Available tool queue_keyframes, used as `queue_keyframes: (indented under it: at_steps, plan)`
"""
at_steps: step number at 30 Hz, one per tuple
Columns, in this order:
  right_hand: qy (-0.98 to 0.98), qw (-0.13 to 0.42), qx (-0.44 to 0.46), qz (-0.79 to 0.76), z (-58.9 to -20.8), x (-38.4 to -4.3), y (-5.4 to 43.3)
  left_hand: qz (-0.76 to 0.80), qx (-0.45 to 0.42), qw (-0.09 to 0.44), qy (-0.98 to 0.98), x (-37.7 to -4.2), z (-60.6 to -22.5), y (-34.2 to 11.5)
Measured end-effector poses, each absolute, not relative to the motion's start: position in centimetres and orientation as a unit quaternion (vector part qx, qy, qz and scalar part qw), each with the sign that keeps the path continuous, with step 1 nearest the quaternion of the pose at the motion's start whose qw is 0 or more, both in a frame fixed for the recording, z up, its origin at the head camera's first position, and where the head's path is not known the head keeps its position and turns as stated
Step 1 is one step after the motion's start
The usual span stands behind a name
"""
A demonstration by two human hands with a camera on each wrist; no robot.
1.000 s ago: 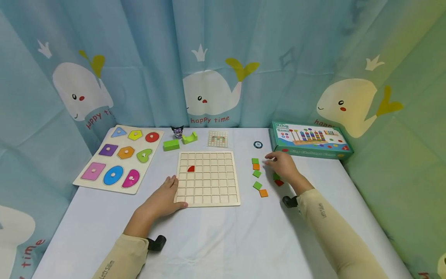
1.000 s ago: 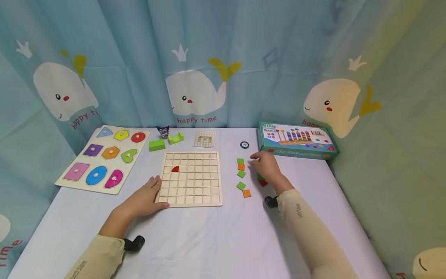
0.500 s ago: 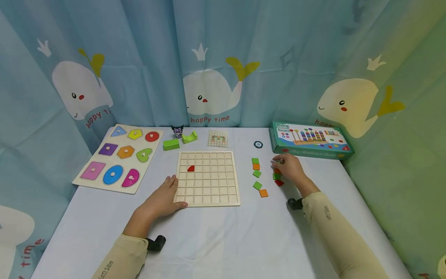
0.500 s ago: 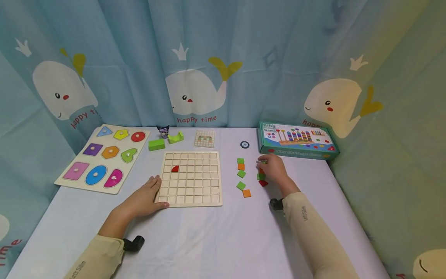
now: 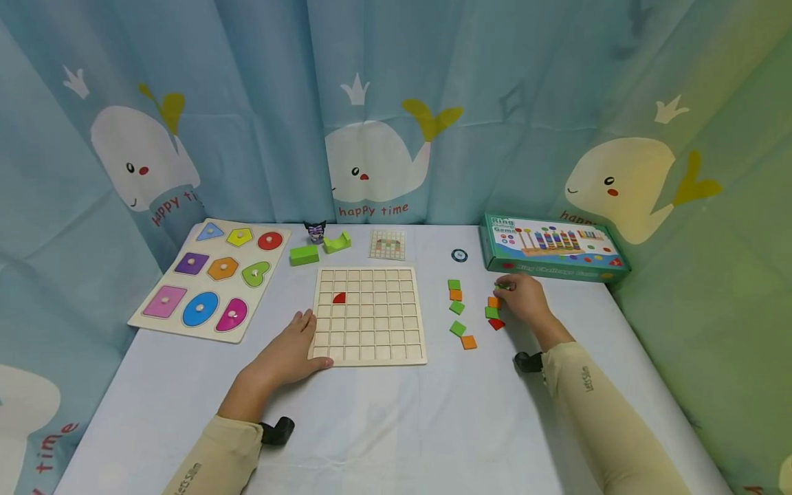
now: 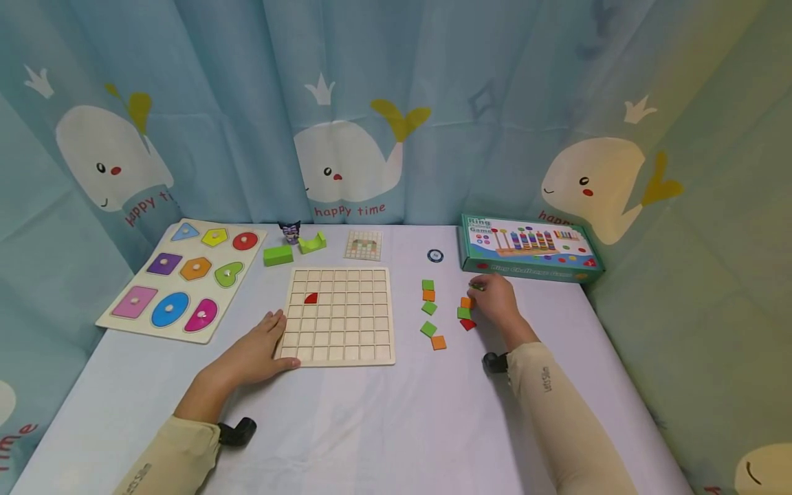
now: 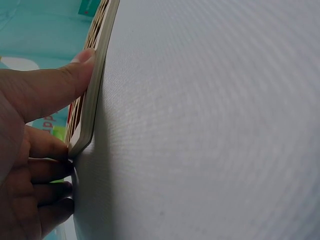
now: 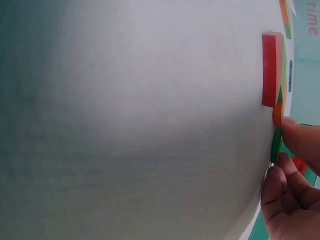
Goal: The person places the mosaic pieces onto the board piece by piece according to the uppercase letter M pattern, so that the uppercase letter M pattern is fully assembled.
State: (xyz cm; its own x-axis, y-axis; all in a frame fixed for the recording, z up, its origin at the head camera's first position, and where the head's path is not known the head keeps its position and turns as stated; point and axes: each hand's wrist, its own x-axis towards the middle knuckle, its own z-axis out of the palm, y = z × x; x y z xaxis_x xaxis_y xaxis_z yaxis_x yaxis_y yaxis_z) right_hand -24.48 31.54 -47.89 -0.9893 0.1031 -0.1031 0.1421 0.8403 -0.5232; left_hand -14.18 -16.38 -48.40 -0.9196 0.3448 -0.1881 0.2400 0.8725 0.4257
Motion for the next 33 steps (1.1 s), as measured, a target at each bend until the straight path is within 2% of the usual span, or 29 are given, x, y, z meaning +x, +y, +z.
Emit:
queue_keyframes:
  at_steps: [8,16,33]
  plan:
    - [0.955,0.050,0.071,-0.283,-47.9,-24.7,31.6,0.201,0.151,0.132,0.959,-14.2,-48.4,-16.4]
    - [0.956,0.030,0.066,-0.284,-47.4,-24.5,31.4,0.200,0.147,0.130,0.960,-14.0,-47.9,-16.2]
    - [0.949,0.029,0.041,-0.310,-46.0,-24.7,29.5,0.205,0.144,0.131,0.959,-14.0,-48.0,-16.2]
